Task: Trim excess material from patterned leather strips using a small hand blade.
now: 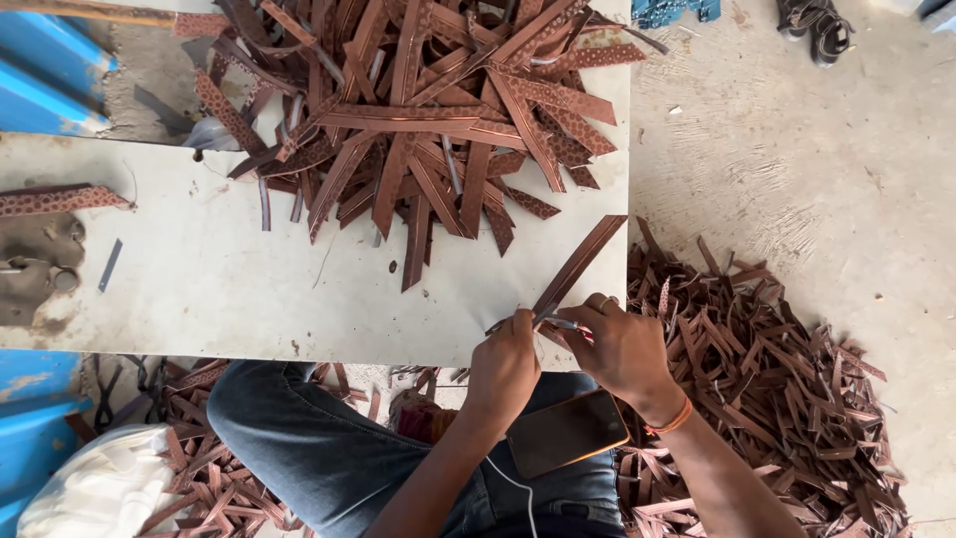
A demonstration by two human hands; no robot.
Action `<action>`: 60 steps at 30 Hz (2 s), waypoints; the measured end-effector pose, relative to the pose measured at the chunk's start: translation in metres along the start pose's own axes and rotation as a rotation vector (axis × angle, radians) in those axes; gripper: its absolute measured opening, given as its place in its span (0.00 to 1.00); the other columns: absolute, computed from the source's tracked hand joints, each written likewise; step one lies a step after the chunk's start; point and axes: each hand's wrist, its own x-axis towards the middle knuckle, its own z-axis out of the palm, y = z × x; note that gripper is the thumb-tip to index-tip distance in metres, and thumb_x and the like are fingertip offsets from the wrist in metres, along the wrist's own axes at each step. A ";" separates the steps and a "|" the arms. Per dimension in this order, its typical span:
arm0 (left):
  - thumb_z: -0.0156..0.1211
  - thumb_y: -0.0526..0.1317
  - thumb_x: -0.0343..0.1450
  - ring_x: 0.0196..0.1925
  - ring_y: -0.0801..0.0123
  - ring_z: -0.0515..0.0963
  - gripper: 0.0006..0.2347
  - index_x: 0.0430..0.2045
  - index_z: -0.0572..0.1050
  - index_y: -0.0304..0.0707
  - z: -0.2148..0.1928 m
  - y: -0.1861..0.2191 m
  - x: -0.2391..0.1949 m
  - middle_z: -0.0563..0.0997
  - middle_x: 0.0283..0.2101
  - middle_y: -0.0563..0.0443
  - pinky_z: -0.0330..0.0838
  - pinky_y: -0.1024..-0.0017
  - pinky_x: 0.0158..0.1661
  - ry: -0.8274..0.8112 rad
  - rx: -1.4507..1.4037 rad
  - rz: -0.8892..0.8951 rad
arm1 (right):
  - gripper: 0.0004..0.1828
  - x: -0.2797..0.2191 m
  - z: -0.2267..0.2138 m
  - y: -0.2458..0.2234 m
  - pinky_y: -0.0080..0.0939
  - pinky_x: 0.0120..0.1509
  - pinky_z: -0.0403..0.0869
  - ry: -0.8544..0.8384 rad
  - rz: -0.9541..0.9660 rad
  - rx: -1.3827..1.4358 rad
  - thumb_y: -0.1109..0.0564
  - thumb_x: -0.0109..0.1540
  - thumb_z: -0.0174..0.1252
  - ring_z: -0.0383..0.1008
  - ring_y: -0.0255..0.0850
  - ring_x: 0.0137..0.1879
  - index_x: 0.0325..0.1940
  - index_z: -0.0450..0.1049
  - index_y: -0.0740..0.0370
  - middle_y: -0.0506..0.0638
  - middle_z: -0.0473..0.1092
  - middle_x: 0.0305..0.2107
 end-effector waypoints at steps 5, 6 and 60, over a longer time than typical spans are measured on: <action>0.53 0.28 0.72 0.27 0.55 0.85 0.06 0.41 0.70 0.27 0.028 -0.019 -0.008 0.82 0.31 0.35 0.79 0.67 0.26 0.015 0.035 0.087 | 0.11 -0.003 0.025 0.020 0.36 0.16 0.61 -0.155 0.029 -0.097 0.43 0.65 0.60 0.64 0.33 0.14 0.44 0.84 0.45 0.44 0.74 0.22; 0.51 0.29 0.77 0.25 0.59 0.85 0.05 0.43 0.71 0.25 0.031 -0.023 -0.006 0.83 0.33 0.34 0.79 0.69 0.23 -0.013 0.007 0.048 | 0.12 -0.001 0.022 0.021 0.37 0.15 0.58 -0.176 0.055 -0.031 0.41 0.66 0.59 0.62 0.32 0.14 0.46 0.85 0.42 0.44 0.74 0.17; 0.60 0.30 0.68 0.33 0.50 0.83 0.08 0.39 0.77 0.38 -0.004 -0.008 0.002 0.83 0.31 0.43 0.76 0.54 0.34 -0.027 -0.120 -0.125 | 0.07 -0.017 0.033 0.029 0.37 0.16 0.59 0.137 -0.181 0.128 0.52 0.63 0.63 0.60 0.32 0.15 0.38 0.82 0.56 0.44 0.73 0.27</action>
